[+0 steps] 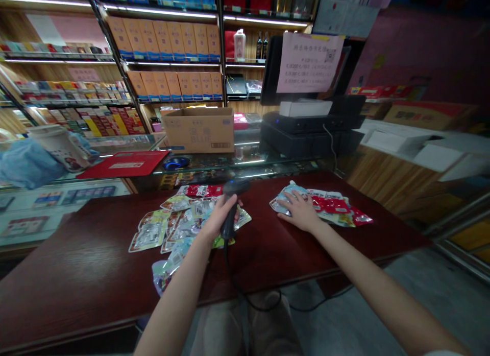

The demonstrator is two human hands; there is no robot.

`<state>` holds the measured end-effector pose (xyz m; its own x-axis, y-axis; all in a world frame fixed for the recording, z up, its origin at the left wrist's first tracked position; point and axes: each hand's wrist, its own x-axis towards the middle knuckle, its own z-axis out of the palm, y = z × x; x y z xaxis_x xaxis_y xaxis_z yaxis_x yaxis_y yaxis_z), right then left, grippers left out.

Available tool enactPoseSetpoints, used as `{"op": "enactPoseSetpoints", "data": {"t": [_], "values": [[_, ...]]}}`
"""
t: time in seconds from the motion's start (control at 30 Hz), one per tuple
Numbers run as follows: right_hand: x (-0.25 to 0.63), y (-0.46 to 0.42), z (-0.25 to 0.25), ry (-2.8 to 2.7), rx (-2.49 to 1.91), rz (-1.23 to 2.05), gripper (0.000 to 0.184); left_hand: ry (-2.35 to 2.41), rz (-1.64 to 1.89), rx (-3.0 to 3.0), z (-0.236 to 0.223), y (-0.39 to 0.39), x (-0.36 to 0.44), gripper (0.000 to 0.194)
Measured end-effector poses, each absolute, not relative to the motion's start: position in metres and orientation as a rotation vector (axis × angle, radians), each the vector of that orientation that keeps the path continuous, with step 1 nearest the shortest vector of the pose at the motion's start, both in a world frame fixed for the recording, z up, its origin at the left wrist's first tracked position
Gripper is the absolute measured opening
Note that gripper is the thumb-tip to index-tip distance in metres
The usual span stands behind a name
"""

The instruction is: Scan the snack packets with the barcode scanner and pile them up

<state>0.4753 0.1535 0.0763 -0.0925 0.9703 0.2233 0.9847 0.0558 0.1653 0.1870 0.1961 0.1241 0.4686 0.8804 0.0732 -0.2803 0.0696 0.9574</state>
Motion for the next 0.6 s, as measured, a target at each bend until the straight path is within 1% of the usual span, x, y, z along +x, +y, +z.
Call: {"op": "enactPoseSetpoints", "data": {"t": [0.1, 0.33, 0.47, 0.6], "values": [[0.487, 0.156, 0.071, -2.201, -2.114, -0.463, 0.048, 0.626, 0.968, 1.183, 0.124, 0.196, 0.186, 0.045], [0.513, 0.159, 0.066, -2.071, -2.128, -0.541, 0.047, 0.616, 0.983, 1.181, 0.127, 0.194, 0.185, 0.045], [0.519, 0.162, 0.071, -2.005, -2.105, -0.476, 0.045, 0.618, 0.949, 1.211, 0.129, 0.192, 0.183, 0.045], [0.483, 0.168, 0.080, -1.926, -1.897, -0.355, 0.042, 0.612, 0.955, 1.215, 0.132, 0.190, 0.180, 0.046]]}}
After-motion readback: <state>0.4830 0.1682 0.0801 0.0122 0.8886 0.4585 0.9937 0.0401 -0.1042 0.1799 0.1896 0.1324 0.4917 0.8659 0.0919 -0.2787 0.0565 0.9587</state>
